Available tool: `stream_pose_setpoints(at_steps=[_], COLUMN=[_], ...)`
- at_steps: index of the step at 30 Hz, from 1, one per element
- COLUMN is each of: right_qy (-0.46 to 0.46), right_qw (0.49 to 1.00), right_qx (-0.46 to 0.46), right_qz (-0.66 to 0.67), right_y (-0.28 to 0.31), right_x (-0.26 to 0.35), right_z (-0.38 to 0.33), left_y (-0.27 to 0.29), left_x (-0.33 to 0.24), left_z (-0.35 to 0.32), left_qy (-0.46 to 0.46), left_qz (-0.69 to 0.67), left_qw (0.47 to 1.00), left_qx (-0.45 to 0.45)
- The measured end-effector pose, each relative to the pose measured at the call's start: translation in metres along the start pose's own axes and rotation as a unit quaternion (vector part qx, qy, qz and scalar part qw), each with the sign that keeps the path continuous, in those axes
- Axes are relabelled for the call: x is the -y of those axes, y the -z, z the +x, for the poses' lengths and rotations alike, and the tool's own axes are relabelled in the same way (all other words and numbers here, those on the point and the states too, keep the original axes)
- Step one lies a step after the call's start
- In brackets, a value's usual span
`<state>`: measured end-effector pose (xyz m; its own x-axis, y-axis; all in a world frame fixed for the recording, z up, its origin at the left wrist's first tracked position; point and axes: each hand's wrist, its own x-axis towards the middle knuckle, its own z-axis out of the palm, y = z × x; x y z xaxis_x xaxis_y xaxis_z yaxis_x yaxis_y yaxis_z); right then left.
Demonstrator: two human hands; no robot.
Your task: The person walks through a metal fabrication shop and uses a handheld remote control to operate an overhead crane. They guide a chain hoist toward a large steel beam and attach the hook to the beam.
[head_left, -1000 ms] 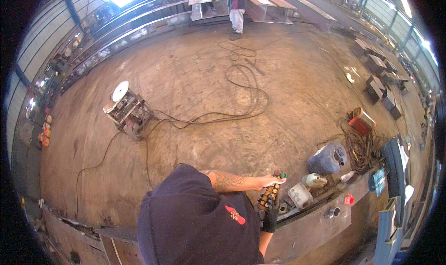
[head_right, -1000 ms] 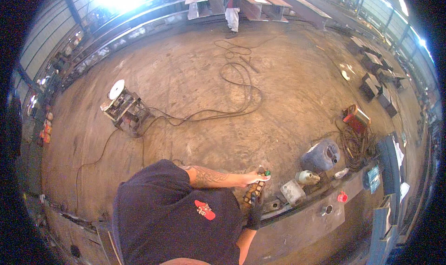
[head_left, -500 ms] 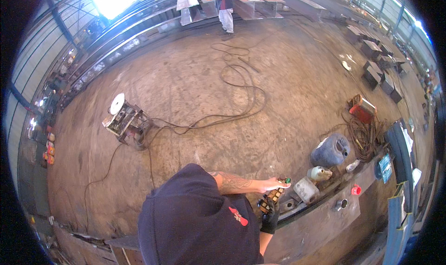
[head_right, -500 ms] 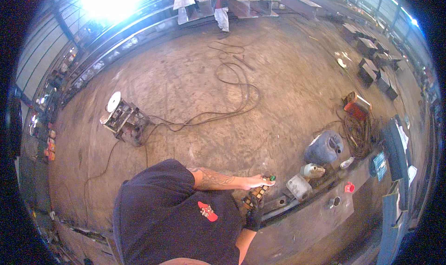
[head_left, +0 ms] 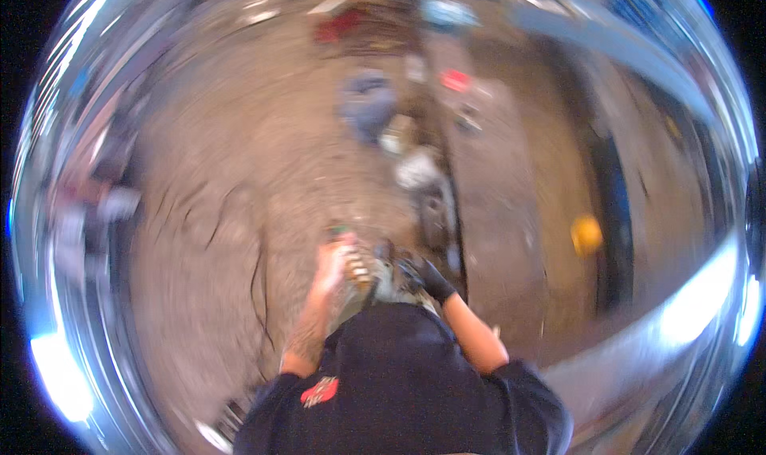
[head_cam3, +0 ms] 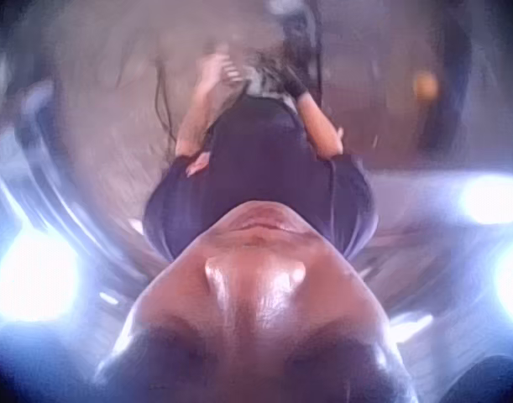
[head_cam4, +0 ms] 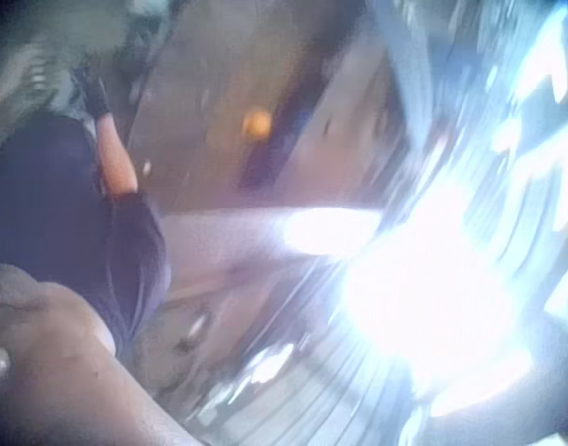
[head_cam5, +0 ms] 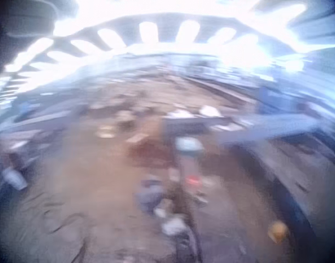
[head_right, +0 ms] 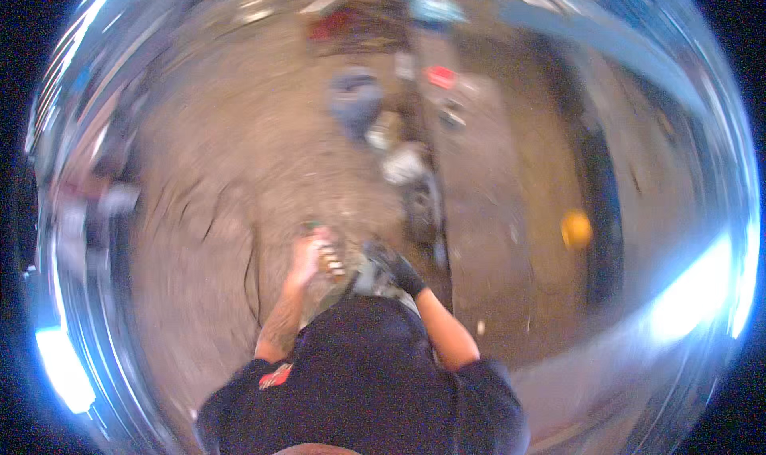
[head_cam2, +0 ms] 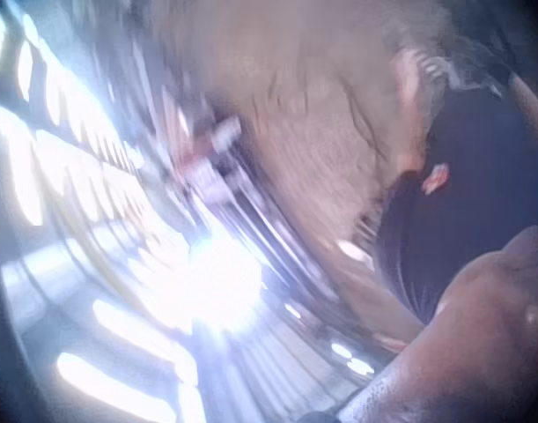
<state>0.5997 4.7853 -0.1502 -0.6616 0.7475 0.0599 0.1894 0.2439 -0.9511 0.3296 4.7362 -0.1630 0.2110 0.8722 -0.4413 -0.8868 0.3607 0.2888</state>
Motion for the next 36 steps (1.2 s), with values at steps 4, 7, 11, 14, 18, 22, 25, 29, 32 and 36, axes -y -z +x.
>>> stream_pose_setpoints(at_steps=[4,7,11,14,18,22,25,29,32,36], right_qy=[-0.112,-0.368,-0.469,-0.646,-0.652,-0.745,-0.826,-0.831,-0.835,-0.853], right_qw=[0.944,0.908,0.864,0.74,0.718,0.604,0.454,0.387,0.407,0.409], right_qx=[0.039,0.034,-0.102,-0.109,-0.207,-0.212,-0.307,-0.391,-0.363,-0.306], right_qz=[-0.309,-0.199,-0.152,-0.155,-0.128,-0.188,-0.136,-0.081,-0.075,-0.105], right_y=[0.02,0.043,0.041,0.068,0.104,0.122,0.134,0.173,0.23,0.296], right_x=[-0.096,-0.109,-0.179,-0.156,-0.121,-0.085,-0.048,0.011,0.022,-0.031], right_z=[-0.052,-0.075,-0.164,-0.169,-0.187,-0.237,-0.263,-0.238,-0.202,-0.213], left_y=[-0.027,0.039,0.095,0.083,0.101,0.075,0.037,-0.019,-0.083,-0.141], left_x=[-0.058,-0.075,-0.089,-0.081,-0.094,-0.121,-0.127,-0.12,-0.085,-0.022], left_z=[-0.021,-0.024,-0.029,-0.035,0.013,0.086,0.155,0.247,0.281,0.322], left_qy=[-0.192,-0.166,0.024,0.097,0.153,0.154,0.135,0.071,0.044,0.056], left_qz=[0.44,0.71,0.813,0.831,0.801,0.748,0.665,0.645,0.596,0.567], left_qw=[0.816,0.59,0.542,0.514,0.556,0.63,0.721,0.758,0.8,0.822], left_qx=[-0.321,-0.346,-0.209,-0.188,-0.159,-0.139,-0.139,-0.065,-0.057,-0.004])
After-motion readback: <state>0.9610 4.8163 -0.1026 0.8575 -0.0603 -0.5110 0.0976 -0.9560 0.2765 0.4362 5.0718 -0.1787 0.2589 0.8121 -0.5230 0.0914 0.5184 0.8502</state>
